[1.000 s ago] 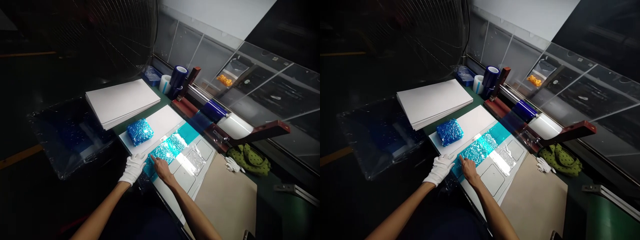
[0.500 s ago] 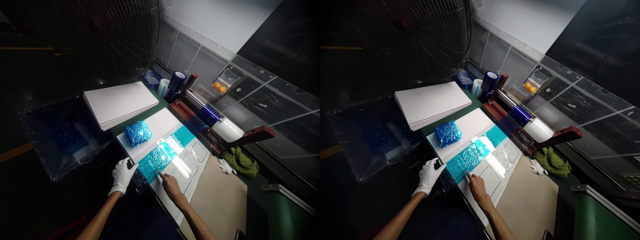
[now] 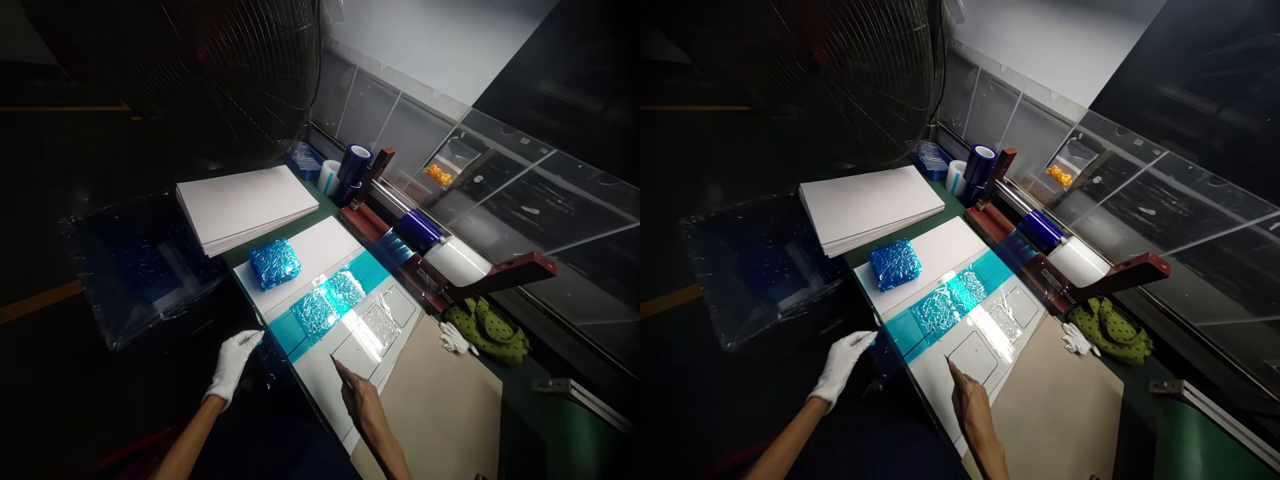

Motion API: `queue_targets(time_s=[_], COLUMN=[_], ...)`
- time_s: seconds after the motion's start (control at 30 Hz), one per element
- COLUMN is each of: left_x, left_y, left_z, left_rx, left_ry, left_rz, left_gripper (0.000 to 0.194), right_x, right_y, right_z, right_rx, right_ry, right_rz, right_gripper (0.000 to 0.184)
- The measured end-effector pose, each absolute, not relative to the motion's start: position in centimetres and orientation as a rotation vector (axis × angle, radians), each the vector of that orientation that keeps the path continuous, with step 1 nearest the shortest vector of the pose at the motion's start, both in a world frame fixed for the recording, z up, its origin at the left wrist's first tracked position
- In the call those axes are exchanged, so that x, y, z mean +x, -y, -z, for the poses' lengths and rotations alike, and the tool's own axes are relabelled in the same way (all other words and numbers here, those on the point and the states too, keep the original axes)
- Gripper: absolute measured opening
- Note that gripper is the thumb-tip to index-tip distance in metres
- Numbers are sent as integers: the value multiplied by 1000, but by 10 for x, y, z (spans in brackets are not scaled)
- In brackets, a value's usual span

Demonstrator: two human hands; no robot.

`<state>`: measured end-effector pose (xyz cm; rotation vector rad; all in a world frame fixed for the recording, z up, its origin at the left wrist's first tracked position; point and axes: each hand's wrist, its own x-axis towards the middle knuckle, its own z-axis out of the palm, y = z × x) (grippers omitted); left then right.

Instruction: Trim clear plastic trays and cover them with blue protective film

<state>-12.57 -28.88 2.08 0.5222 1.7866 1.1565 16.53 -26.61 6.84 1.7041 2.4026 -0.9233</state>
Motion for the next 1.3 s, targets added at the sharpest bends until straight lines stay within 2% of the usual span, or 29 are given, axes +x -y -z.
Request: queue_targets(time_s=[0.17,0.33,0.67,0.83,1.03,1.2,1.3], left_x=[-147,-190,-241,-246,-245,-250,-221], left_y=[269,206,103,95,95,104,122], left_z=[-66,-92,-64,-47,-44,-67,-73], left_rx=[529,603,712,758,878,961,1404], left_ry=[-1788,-1765,-1668,-1697,-1868,-2320,-2459], left_rz=[-1307,-1478,-1468,-1360,-1274,-1353,-1168], left_gripper=[41,45,50,46,51,68,50], right_x=[172,179,168,153,145,151,152], right_y=[263,260,254,243,233,220,201], right_z=[-74,-69,-57,-61,-68,-68,-65], right_rx=[1697,1729,2009,2047,2028,2062,1974], right_ry=[-2500,-2563,-2472,-2429,-2457,-2456,-2491], right_rz=[1178,1267,1290,1285,1252,1087,960], right_gripper=[53,51,50,50,49,48,51])
